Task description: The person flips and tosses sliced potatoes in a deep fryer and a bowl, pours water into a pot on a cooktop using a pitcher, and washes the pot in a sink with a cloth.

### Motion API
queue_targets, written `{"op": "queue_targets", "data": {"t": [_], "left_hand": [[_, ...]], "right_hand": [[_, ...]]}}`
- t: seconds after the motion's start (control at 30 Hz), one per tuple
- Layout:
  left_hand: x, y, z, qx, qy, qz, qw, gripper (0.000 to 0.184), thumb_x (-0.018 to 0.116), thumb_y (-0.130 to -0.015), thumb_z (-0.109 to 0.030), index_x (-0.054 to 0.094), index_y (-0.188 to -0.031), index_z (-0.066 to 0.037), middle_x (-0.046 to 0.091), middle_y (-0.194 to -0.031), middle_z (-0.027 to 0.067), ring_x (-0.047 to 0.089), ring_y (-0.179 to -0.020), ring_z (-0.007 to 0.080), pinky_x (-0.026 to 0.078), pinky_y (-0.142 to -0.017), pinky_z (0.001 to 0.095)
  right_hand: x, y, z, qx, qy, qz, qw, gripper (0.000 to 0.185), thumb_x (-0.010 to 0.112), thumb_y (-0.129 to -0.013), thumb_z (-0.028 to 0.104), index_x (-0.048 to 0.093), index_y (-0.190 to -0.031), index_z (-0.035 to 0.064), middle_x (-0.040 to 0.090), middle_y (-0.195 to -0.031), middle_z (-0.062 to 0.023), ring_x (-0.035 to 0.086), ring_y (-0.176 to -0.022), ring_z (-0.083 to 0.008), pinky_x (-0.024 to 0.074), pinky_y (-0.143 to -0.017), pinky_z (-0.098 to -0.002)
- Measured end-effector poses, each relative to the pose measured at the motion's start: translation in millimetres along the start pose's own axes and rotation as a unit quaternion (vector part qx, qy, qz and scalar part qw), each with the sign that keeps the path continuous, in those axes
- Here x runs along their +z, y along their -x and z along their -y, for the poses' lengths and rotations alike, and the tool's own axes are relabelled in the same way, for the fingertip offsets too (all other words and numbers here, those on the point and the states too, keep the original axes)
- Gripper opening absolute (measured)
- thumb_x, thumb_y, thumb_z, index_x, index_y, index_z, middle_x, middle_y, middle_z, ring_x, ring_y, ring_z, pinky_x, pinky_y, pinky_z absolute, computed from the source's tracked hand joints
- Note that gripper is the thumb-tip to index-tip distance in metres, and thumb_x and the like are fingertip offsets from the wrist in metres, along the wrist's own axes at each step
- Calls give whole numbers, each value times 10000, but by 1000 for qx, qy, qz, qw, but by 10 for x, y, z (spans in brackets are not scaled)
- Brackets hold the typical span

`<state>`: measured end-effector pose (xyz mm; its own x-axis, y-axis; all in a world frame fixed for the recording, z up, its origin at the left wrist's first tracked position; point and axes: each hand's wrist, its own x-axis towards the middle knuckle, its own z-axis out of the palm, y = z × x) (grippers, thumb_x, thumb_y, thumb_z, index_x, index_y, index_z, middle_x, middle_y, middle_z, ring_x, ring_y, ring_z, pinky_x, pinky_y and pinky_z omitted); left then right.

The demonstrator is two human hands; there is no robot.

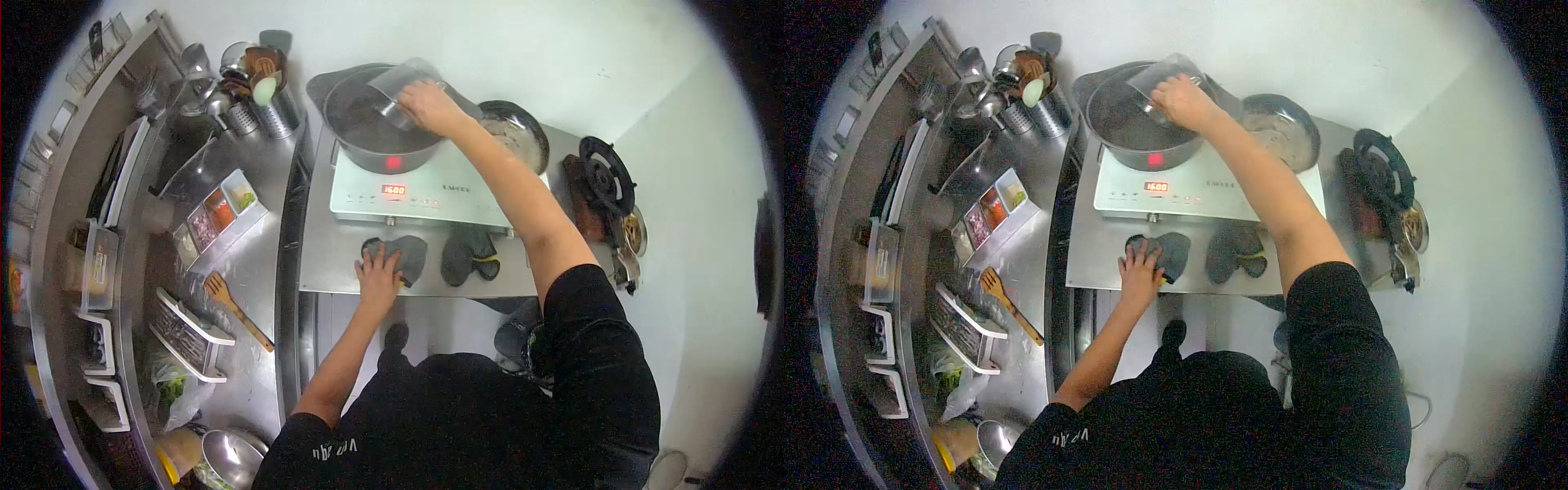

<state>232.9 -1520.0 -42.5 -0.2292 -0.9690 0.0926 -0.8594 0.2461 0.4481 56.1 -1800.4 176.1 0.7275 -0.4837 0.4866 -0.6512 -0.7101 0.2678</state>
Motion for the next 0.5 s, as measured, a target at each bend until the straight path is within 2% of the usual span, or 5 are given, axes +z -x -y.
{"op": "queue_targets", "data": {"t": [0.03, 0.13, 0.27, 0.37, 0.5], "left_hand": [[-30, -11, -10, -6, 2, -1, 1000, 530, 644, -821, -280, 488, -1321, -201, 325, -1457, 169, 267, -1325, 465, 216, -1019, 681], [-95, -22, -28, 27, 6, -22, 999, 449, 645, -802, -209, 548, -1224, -89, 427, -1378, 186, 286, -1328, 427, 204, -1055, 638], [-14, -79, 2, 40, 0, -5, 999, 446, 641, -794, -213, 566, -1197, -37, 384, -1406, 207, 251, -1363, 398, 186, -1075, 623], [-47, -141, -44, 41, -51, 41, 997, 483, 672, -792, -248, 555, -1218, -51, 336, -1443, 179, 221, -1378, 387, 206, -1068, 617], [-113, -157, -117, 22, -6, 74, 997, 556, 700, -772, -283, 529, -1243, -41, 320, -1451, 173, 236, -1374, 380, 248, -1039, 630]], "right_hand": [[114, 11, -30, -18, 22, 48, 998, 144, 564, -882, 240, 596, -856, 102, 601, -846, -60, 581, -893, -231, 414, -805, -391], [306, 56, -124, -48, 17, 58, 997, 144, 548, -890, 242, 603, -894, 108, 605, -856, -56, 578, -909, -224, 404, -828, -388], [402, 52, -81, -19, 0, 119, 993, 158, 547, -893, 248, 609, -893, 103, 612, -875, -75, 583, -920, -237, 409, -825, -396], [505, 106, -88, 20, -44, 117, 992, 204, 540, -903, 272, 595, -862, 79, 620, -881, -100, 588, -918, -273, 422, -799, -412], [457, 125, 26, 35, -152, 106, 982, 266, 528, -917, 296, 582, -847, 46, 617, -846, -143, 594, -849, -331, 437, -772, -441]]}}
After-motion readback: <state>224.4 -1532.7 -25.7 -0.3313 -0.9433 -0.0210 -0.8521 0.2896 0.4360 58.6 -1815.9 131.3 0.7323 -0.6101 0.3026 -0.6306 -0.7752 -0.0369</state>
